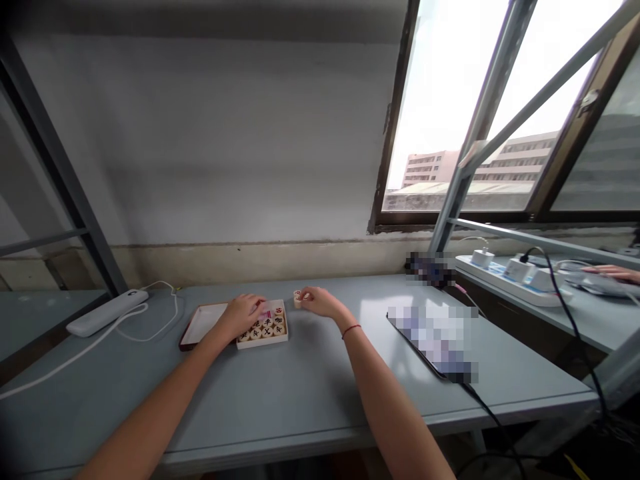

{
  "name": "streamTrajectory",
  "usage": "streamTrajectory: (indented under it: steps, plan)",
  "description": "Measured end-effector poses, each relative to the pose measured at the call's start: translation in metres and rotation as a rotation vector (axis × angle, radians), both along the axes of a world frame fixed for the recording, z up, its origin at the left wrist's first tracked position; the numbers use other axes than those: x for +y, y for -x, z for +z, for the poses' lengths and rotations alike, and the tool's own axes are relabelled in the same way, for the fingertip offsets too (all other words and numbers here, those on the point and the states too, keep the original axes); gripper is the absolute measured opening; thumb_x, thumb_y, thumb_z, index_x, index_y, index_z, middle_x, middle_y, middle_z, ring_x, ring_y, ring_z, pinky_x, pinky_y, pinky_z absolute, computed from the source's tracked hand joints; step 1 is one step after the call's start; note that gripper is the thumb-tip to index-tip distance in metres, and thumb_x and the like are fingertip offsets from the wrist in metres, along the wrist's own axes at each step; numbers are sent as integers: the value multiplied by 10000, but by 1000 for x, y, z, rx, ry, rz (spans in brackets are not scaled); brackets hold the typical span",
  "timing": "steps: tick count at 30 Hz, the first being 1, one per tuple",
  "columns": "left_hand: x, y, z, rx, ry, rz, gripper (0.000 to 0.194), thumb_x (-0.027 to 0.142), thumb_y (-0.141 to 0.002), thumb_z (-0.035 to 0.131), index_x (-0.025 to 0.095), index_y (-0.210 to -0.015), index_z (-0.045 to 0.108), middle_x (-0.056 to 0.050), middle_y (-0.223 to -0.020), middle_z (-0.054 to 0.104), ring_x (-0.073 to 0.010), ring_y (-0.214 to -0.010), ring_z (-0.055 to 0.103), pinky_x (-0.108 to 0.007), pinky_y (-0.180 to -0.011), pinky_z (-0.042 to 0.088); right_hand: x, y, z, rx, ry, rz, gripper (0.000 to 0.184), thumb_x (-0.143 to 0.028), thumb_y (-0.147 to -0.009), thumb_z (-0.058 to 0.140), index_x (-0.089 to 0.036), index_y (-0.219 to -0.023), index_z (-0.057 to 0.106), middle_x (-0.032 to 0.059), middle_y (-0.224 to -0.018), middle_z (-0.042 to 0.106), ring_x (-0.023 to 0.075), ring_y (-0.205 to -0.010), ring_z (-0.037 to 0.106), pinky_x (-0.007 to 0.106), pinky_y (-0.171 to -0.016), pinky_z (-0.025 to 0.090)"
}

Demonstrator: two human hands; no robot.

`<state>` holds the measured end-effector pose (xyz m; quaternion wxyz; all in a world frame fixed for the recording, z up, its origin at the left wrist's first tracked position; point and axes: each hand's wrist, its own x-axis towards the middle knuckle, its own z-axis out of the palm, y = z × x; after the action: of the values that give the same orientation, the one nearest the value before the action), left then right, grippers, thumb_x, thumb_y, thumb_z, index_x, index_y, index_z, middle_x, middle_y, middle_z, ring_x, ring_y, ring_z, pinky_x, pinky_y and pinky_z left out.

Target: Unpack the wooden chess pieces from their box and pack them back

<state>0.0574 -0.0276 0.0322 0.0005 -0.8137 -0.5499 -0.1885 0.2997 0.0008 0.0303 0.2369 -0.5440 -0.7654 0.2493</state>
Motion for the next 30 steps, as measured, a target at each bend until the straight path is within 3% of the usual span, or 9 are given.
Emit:
streamTrajectory:
  steps: [3,9,20,26,30]
  plan:
    - [-3,-10,-5,-62,70,-123,356,304,-897,348,270,-1157,589,-50,-1091,659,-232,-1025,573,-339,-885,387,-4,23,-5,-30,-53,218,402,-146,-759,472,-209,-1142,574,13,-806,653,146,-735,558,251,-702,394]
    - [4,-16,-18,-216,150,-295,371,251,-884,343,256,-1172,577,-27,-1147,636,-186,-1023,583,-277,-886,412,-3,40,-16,-76,-147,303,394,-120,-752,474,-166,-1118,611,99,-1055,650,222,-933,582,294,-774,419]
    - [12,-23,-22,-400,176,-203,184,308,-825,473,201,-843,622,-31,-879,662,-169,-809,609,-250,-720,463,-8,41,-10,-53,-153,304,378,-137,-748,476,-176,-1088,638,80,-1004,675,215,-892,604,268,-734,427]
    - [12,-24,-20,-492,189,-193,102,269,-776,527,190,-787,591,-15,-797,654,-153,-751,611,-235,-669,470,-6,39,-11,3,-120,314,413,-132,-738,454,-200,-1102,637,57,-1005,677,204,-906,601,273,-768,427]
    - [11,-24,-20,-537,177,-196,96,264,-779,520,186,-798,573,-14,-805,647,-142,-738,609,-230,-659,473,-6,39,-11,59,-86,313,352,-127,-730,444,-169,-999,667,52,-935,683,186,-851,598,257,-736,424]
